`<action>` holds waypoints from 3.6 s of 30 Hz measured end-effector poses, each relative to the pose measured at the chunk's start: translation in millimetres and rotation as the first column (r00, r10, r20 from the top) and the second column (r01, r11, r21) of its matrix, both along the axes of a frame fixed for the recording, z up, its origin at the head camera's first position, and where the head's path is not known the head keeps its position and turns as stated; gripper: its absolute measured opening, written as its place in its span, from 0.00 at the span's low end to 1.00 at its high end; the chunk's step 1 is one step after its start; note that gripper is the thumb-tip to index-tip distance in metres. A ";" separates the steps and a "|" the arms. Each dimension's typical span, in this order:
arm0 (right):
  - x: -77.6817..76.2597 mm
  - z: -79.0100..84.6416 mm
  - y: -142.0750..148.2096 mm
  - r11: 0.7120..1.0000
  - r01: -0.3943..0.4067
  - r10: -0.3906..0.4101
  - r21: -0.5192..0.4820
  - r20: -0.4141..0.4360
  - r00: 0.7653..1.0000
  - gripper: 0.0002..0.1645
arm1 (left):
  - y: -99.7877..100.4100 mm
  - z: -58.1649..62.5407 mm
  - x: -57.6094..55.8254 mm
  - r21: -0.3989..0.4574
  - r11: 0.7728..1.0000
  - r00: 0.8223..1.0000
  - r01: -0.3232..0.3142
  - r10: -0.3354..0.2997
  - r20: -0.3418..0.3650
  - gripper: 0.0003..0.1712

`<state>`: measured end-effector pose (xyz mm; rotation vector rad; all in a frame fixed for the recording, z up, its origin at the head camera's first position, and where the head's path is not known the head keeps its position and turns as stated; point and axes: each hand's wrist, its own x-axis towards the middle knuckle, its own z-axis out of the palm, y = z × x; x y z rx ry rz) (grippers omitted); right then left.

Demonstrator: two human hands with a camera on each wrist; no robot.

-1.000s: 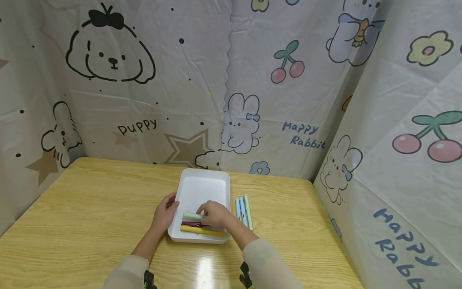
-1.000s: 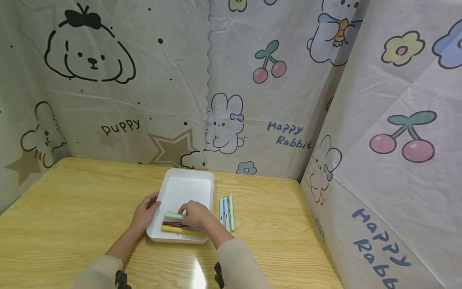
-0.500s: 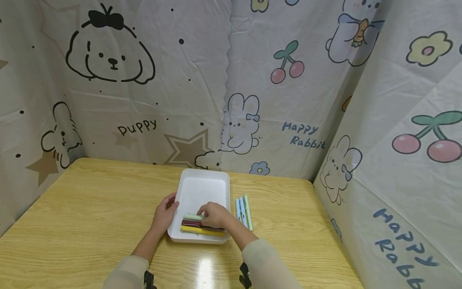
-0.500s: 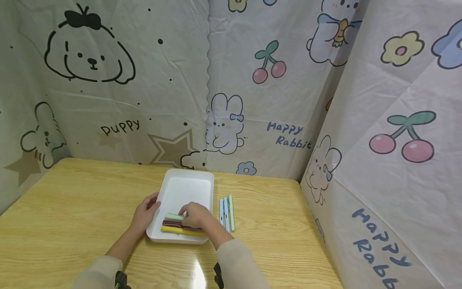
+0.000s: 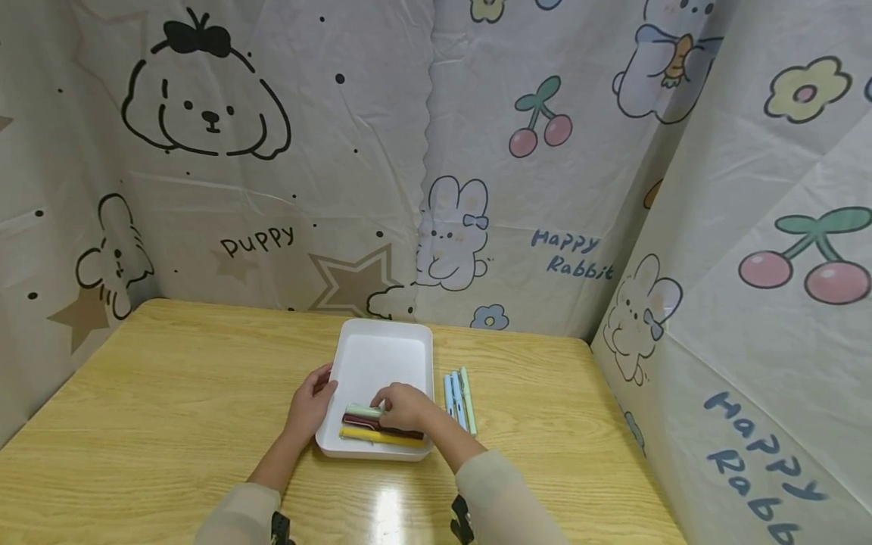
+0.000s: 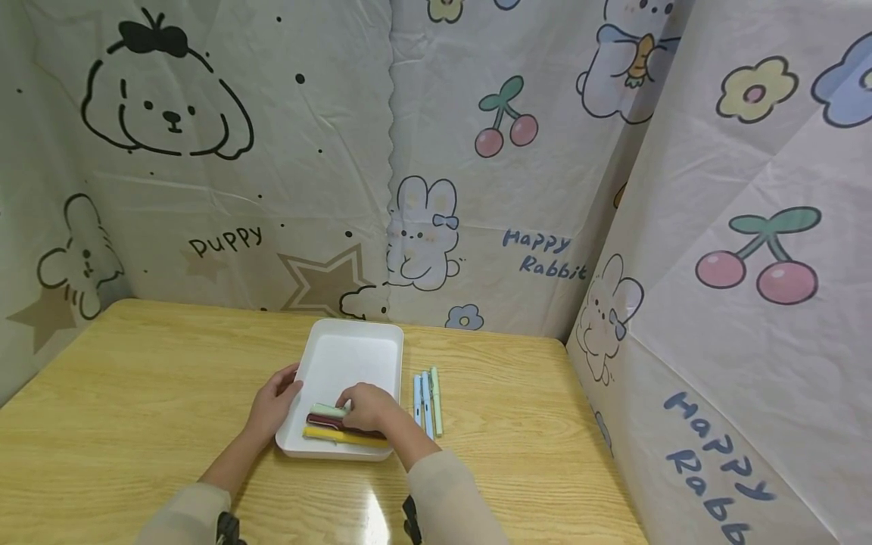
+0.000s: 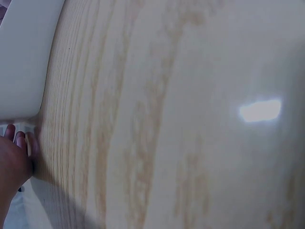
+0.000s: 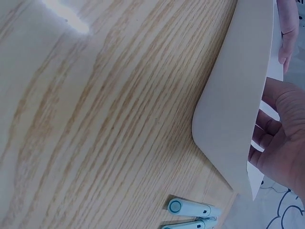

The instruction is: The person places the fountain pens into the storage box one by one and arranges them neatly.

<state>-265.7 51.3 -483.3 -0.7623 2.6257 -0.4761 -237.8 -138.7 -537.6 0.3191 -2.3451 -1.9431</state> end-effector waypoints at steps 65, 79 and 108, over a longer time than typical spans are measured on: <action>-18.3 40.2 49.3 0.964 0.060 -0.073 -0.258 -0.044 0.996 0.17 | 1.5 5.6 3.0 -0.015 1.000 1.000 0.004 -0.004 0.004 0.25; -21.3 41.2 79.7 0.937 0.166 -0.184 -0.309 -0.029 0.983 0.17 | 1.7 7.8 2.8 -0.025 1.000 1.000 0.004 -0.004 0.000 0.25; -20.5 5.1 137.5 0.821 0.444 -0.457 -0.360 0.052 0.888 0.18 | 2.9 5.6 3.7 -0.027 1.000 1.000 -0.001 0.002 0.011 0.25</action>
